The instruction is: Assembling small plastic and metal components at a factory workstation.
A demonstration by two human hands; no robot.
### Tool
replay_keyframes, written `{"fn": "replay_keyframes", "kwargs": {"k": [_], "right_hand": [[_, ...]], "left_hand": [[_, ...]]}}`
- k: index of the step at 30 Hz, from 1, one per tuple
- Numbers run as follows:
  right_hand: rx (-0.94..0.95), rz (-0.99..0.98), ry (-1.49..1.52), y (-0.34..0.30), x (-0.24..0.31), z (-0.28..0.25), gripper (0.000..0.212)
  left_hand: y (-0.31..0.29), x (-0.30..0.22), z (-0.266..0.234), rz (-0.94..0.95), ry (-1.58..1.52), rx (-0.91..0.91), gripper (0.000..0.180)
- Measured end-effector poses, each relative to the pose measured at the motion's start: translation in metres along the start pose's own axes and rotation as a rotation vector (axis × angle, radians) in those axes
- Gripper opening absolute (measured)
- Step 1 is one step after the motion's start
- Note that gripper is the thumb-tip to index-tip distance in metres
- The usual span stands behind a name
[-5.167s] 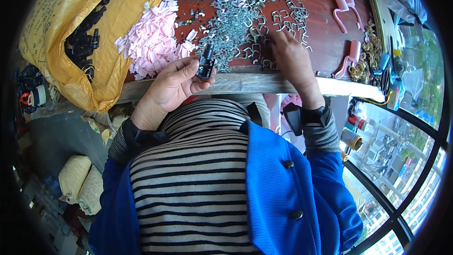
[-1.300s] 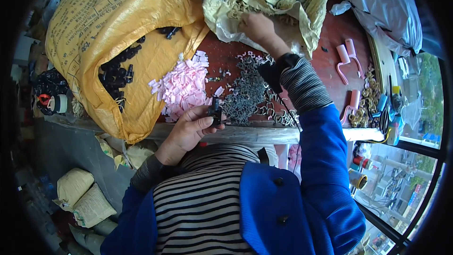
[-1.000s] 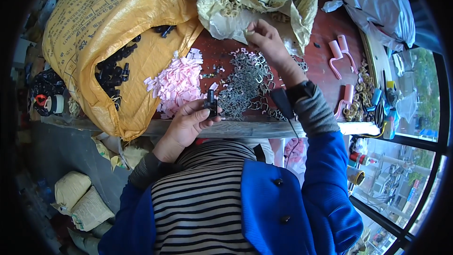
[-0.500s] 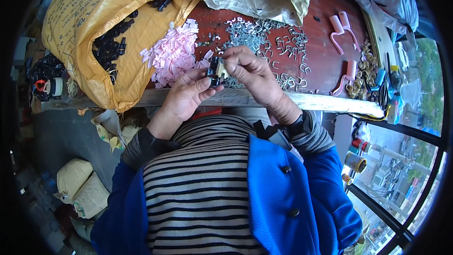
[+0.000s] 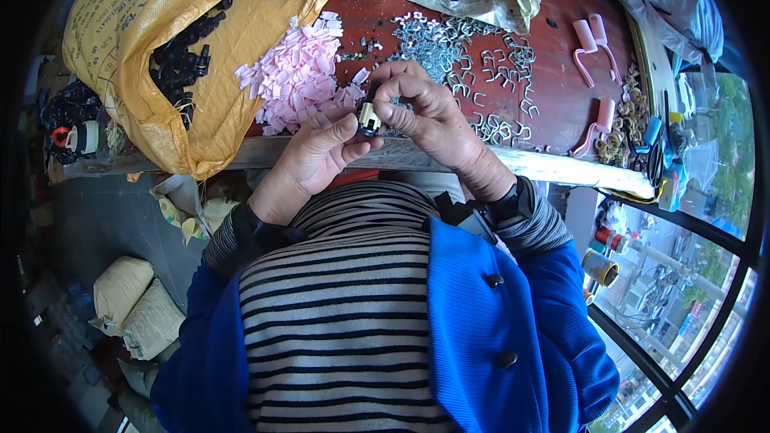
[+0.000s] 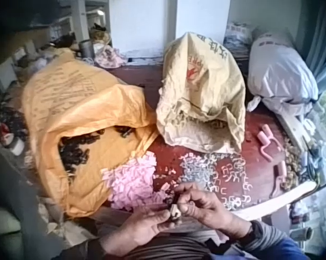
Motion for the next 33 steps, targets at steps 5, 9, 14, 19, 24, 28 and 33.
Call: {"fn": "replay_keyframes", "kwargs": {"k": [5,9,14,19,24,28,33], "right_hand": [[-0.002,-0.011,-0.110,0.007,0.001,0.003,0.009],[-0.018,0.062,0.132,0.013,-0.007,0.001,0.010],[-0.094,-0.231,-0.864,0.038,0.009,0.002,0.013],[-0.084,-0.430,-1.417,0.059,-0.005,0.027,0.021],[-0.075,-0.324,-0.860,0.059,-0.004,0.011,0.023],[-0.182,-0.011,-0.051,0.037,0.001,0.004,0.022],[-0.235,-0.095,-0.139,0.014,0.020,0.016,0.023]], "left_hand": [[0.003,0.002,-0.006,-0.037,-0.037,0.011,0.025],[0.004,-0.011,-0.014,0.025,0.019,-0.046,0.023],[0.003,-0.039,-0.039,0.218,0.102,-0.150,0.021],[0.003,-0.063,-0.037,0.487,0.455,-0.218,0.024],[0.006,-0.069,-0.038,0.553,0.497,-0.224,0.026],[0.003,-0.057,-0.036,0.428,0.383,-0.230,0.026],[0.001,-0.038,-0.011,0.260,0.313,-0.187,0.025]]}}
Point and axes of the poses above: each hand's wrist, its own y-axis towards the middle knuckle, its own z-axis out of the palm, x = y × z, the point moved 7 cm from there along y, towards the middle knuckle, and after that the axes turned 11 degrees about z, right-handed, at the moved point
